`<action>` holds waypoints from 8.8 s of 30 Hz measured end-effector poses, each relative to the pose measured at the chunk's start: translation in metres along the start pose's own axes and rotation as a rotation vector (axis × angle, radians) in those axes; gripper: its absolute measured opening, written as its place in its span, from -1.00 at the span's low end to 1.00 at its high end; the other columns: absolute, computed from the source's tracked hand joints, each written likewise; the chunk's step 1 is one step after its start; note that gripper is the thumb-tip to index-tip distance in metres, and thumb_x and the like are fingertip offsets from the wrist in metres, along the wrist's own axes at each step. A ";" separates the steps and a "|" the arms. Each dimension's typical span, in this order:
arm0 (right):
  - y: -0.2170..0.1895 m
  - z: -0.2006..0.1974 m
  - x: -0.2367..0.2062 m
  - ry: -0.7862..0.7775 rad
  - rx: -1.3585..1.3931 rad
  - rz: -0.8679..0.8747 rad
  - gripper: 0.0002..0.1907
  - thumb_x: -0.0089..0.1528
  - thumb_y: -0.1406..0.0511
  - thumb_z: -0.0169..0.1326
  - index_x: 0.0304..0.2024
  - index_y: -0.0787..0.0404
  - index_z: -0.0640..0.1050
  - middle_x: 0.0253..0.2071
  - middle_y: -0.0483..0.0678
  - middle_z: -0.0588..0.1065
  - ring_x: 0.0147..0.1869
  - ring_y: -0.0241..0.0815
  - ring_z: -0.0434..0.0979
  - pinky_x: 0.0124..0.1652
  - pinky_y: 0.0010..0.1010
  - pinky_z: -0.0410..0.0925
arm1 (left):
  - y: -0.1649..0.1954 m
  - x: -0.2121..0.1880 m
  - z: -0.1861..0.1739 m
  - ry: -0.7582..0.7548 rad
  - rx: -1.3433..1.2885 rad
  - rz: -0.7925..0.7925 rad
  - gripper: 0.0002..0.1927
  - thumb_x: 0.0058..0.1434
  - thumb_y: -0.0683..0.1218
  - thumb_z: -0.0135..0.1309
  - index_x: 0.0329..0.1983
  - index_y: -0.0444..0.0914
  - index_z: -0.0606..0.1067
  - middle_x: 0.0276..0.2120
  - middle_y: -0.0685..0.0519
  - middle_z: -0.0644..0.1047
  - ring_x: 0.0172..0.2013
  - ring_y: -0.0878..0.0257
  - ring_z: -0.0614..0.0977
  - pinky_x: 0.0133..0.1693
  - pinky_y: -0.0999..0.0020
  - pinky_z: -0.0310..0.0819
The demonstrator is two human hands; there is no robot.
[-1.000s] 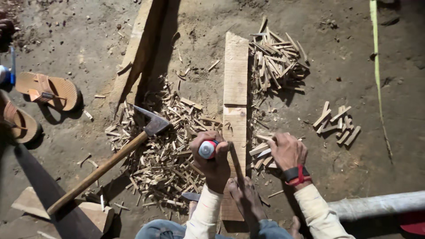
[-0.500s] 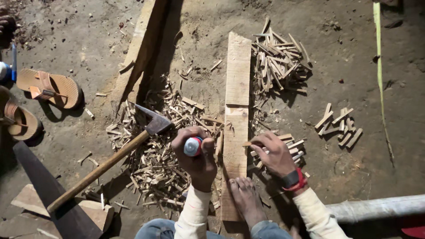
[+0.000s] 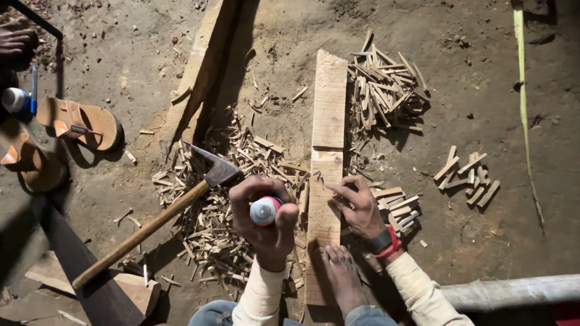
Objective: The person applies glue from a tube to small wooden sticks and places them onto a larger wooden board. The person repeats this process multiple times, arranging the sticks in a row on the board.
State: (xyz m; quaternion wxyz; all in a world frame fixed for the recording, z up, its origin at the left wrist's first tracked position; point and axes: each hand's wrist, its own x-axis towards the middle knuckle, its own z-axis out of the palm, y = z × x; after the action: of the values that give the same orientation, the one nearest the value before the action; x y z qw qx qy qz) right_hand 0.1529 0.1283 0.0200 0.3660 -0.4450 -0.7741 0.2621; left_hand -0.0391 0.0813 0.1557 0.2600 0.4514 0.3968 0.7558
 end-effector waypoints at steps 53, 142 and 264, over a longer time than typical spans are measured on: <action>-0.025 -0.022 0.002 -0.065 0.062 -0.102 -0.68 0.15 0.21 0.15 -0.12 0.26 0.62 -0.16 0.08 0.60 -0.09 0.01 0.65 -0.10 -0.29 0.47 | 0.014 0.025 0.052 -0.370 0.179 0.139 -0.56 0.22 0.21 0.35 -0.33 -0.22 0.49 -0.53 0.12 0.49 -0.55 0.33 0.57 -0.46 0.46 0.42; 0.043 -0.016 -0.005 0.048 0.818 0.454 -0.67 0.36 0.42 0.02 0.18 0.35 0.42 0.08 0.15 0.59 0.17 -0.04 0.64 0.14 -0.30 0.51 | -0.053 -0.040 0.009 0.155 0.170 0.077 -0.67 0.38 -0.12 0.19 -0.06 -0.28 0.26 -0.26 -0.04 0.44 -0.30 0.24 0.51 -0.21 0.33 0.53; -0.026 0.006 0.006 -0.055 0.069 -0.019 -0.87 0.10 0.37 0.06 -0.31 0.15 0.57 -0.18 0.08 0.59 -0.06 0.09 0.62 -0.10 -0.24 0.47 | -0.070 -0.037 0.018 -0.143 0.230 0.019 -0.67 0.15 -0.11 0.39 -0.18 -0.27 0.47 -0.37 0.03 0.53 -0.31 0.26 0.59 -0.22 0.36 0.53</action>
State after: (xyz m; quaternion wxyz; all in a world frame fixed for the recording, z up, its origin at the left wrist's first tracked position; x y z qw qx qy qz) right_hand 0.1332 0.1209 0.0367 0.3623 -0.4175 -0.7785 0.2972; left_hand -0.0035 0.0985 0.0845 0.2272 0.5347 0.4569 0.6735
